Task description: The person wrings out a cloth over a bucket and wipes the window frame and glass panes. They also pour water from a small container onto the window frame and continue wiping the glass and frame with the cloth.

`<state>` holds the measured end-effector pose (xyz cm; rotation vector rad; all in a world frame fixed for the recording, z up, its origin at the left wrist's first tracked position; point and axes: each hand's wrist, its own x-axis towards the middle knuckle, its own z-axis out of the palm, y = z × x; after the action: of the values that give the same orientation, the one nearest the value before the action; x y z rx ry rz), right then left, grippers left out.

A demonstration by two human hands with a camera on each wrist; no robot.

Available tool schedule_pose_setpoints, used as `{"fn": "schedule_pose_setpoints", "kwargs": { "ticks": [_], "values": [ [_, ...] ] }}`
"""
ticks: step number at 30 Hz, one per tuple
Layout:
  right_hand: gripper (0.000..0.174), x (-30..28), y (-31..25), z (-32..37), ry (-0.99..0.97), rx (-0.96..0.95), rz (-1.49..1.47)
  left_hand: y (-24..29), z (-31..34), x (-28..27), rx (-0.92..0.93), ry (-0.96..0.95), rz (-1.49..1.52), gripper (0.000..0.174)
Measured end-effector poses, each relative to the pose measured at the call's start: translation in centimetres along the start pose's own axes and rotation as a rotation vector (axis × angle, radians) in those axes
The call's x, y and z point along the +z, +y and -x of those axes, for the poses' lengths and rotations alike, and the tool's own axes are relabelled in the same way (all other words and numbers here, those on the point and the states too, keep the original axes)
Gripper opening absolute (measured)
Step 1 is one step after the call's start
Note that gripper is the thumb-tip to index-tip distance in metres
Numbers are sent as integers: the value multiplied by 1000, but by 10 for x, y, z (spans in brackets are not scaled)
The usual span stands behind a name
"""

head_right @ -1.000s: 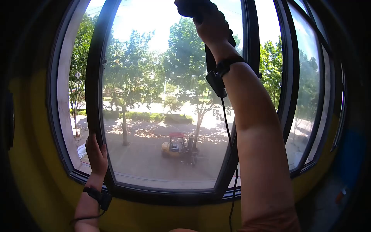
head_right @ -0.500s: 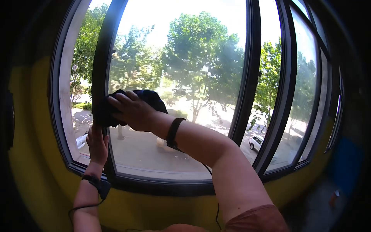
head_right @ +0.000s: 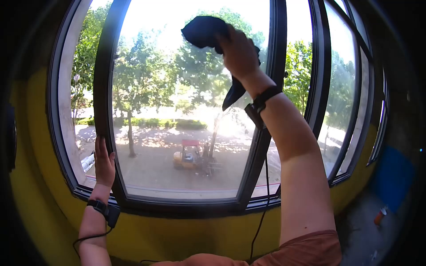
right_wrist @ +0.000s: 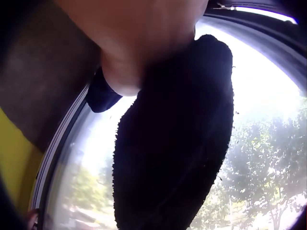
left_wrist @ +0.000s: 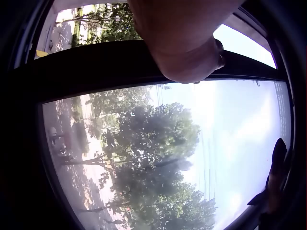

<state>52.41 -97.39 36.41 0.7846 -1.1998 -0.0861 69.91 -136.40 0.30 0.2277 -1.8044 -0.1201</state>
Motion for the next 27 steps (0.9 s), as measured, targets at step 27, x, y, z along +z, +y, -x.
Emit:
{"fn": "schedule_pose_setpoints", "kwargs": {
  "ticks": [27],
  "values": [
    [43,-24,-41,2,-174,129,14,13,4,5,-15,47,-185,72]
  ]
}}
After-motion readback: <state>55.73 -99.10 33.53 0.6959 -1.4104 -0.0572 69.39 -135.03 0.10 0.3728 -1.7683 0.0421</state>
